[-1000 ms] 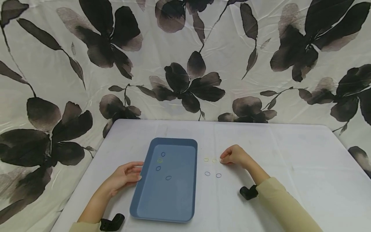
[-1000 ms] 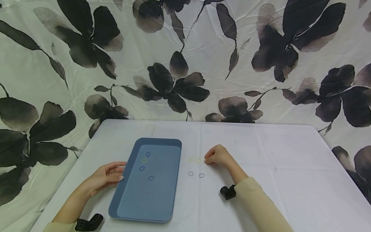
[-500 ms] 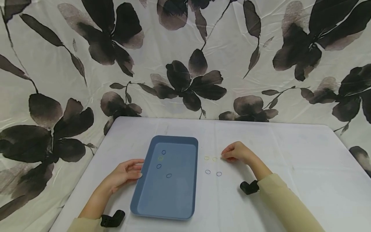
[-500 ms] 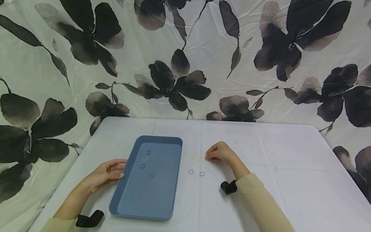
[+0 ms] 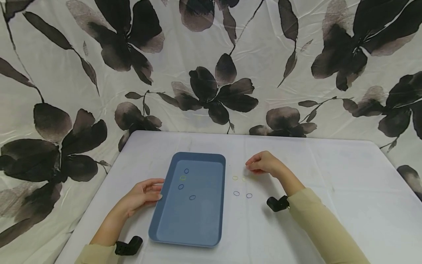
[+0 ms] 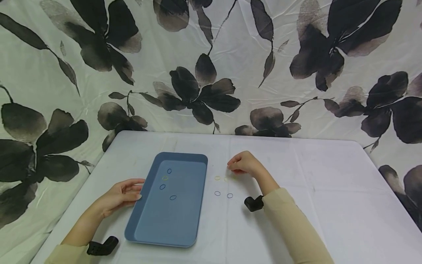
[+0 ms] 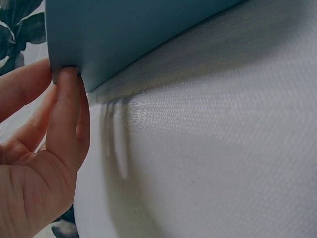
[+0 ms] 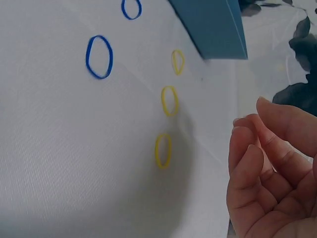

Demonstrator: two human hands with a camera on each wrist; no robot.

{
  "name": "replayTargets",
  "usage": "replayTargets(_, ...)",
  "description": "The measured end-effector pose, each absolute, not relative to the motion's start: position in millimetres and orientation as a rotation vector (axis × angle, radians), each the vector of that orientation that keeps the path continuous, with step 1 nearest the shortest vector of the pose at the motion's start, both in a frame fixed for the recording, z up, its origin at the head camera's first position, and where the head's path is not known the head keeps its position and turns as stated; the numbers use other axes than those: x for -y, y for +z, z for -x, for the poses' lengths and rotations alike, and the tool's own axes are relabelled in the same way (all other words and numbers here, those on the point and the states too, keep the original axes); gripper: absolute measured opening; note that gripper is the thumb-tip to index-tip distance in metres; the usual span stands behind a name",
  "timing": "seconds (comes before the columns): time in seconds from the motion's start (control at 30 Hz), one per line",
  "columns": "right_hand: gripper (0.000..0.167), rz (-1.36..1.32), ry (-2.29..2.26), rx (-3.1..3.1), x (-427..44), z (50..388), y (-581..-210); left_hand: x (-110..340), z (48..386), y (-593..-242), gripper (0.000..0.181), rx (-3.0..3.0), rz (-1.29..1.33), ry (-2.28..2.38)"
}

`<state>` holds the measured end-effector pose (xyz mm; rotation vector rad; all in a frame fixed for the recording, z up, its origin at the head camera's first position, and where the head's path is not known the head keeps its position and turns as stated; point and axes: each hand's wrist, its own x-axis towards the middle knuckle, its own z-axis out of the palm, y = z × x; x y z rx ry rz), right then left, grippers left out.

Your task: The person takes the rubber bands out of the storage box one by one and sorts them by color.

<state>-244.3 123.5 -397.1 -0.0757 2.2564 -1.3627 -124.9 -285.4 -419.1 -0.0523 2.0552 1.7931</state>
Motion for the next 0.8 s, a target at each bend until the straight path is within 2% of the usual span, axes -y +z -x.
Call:
replayTargets(0.47, 0.026, 0.134, -1.447, -2.151, -92, 246, -388, 285, 126, -418, 0.064, -2.054, 0.033, 1.792)
replayTargets(0.8, 0.024, 0.238, -1.471, -2.091, -63, 239, -381, 285, 125, -419, 0.065, -2.058, 0.049, 1.795)
